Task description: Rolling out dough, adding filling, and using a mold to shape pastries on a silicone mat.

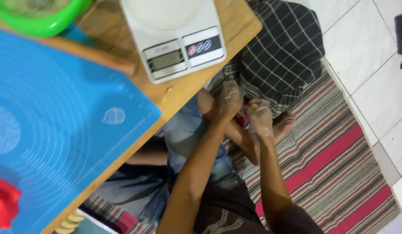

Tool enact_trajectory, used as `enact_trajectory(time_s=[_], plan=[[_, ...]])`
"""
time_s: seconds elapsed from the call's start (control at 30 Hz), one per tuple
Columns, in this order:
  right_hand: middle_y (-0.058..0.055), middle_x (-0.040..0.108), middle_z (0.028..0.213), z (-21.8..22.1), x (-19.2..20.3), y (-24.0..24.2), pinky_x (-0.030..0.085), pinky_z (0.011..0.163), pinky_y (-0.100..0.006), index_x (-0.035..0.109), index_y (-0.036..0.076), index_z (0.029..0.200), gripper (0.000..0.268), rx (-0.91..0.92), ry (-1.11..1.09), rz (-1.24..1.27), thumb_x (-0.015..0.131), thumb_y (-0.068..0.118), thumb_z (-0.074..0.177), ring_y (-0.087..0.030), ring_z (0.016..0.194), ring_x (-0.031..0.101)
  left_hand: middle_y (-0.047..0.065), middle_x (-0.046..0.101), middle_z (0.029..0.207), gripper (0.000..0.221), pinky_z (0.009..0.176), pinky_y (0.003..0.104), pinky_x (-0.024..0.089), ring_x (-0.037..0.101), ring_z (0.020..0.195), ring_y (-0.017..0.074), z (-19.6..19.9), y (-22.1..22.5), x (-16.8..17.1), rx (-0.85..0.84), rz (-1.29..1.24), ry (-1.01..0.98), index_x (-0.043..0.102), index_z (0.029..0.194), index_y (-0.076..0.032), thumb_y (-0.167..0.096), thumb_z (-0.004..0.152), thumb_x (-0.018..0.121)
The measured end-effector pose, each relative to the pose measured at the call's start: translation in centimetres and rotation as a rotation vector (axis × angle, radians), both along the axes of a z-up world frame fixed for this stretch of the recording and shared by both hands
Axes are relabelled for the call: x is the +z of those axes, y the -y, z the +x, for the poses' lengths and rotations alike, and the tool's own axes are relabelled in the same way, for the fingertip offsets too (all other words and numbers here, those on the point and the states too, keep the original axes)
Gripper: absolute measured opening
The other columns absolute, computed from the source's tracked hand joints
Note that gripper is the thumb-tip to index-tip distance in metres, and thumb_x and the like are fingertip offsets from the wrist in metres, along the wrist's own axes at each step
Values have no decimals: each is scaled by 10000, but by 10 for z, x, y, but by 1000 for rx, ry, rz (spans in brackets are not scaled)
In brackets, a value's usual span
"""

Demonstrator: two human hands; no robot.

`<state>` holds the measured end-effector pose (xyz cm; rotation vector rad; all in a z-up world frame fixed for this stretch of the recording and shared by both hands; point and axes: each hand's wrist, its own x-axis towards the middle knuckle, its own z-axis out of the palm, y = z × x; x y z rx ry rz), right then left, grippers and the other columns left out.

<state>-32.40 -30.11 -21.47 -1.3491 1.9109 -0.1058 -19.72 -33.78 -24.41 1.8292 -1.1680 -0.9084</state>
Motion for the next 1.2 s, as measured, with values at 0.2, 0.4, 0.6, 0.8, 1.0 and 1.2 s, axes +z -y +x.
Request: enact_trajectory(time_s=[0.2, 0.4, 0.6, 0.8, 1.0, 1.2], plan=[[-183, 690, 1293, 23, 1, -1, 484, 1062, -520, 609, 143, 1346, 500, -37, 229, 183, 613, 194, 848, -372, 1250, 635, 85, 733, 701, 257, 714, 386, 611, 750, 793, 323, -28, 22, -78, -89, 352, 211, 791, 778, -108, -363, 785, 754], [-327, 705, 1050, 11, -80, -2, 492, 882, -591, 649, -109, 1131, 343, -25, 452, -152, 622, 101, 862, -489, 1087, 671, -158, 787, 929, 393, 892, 323, 629, 773, 997, 134, -19, 35, 18, -24, 207, -401, 768, 949, -395, -694, 694, 788], [-301, 480, 1410, -20, -93, 51, 356, 1164, -587, 451, -34, 1399, 517, 1, 544, -666, 677, 235, 1020, -462, 1370, 411, 79, 772, 892, 416, 895, 415, 617, 752, 968, 315, 5, 46, 56, -90, -18, -292, 802, 893, -190, -580, 750, 779], [-228, 550, 1117, -66, -101, 56, 430, 1006, -554, 530, 14, 1165, 363, 211, 206, -806, 697, 297, 1011, -439, 1127, 518, 67, 739, 751, 348, 822, 408, 589, 747, 817, 286, 2, 27, -15, -42, -91, -305, 765, 752, -154, -493, 830, 781], [-157, 622, 824, -107, -119, 22, 505, 848, -523, 611, 60, 931, 325, 415, -73, -925, 718, 359, 1001, -420, 884, 625, 214, 725, 882, 470, 950, 455, 559, 723, 994, 374, 10, -52, -21, 24, -232, 401, 714, 992, 11, -455, 930, 719], [-245, 701, 773, -38, -89, -29, 541, 826, -547, 772, -17, 961, 290, 662, -386, -737, 669, 249, 1011, -468, 863, 692, 150, 775, 974, 306, 916, 460, 601, 730, 1047, 374, 53, -151, 96, -116, 49, -202, 760, 1006, -139, -403, 919, 634]])
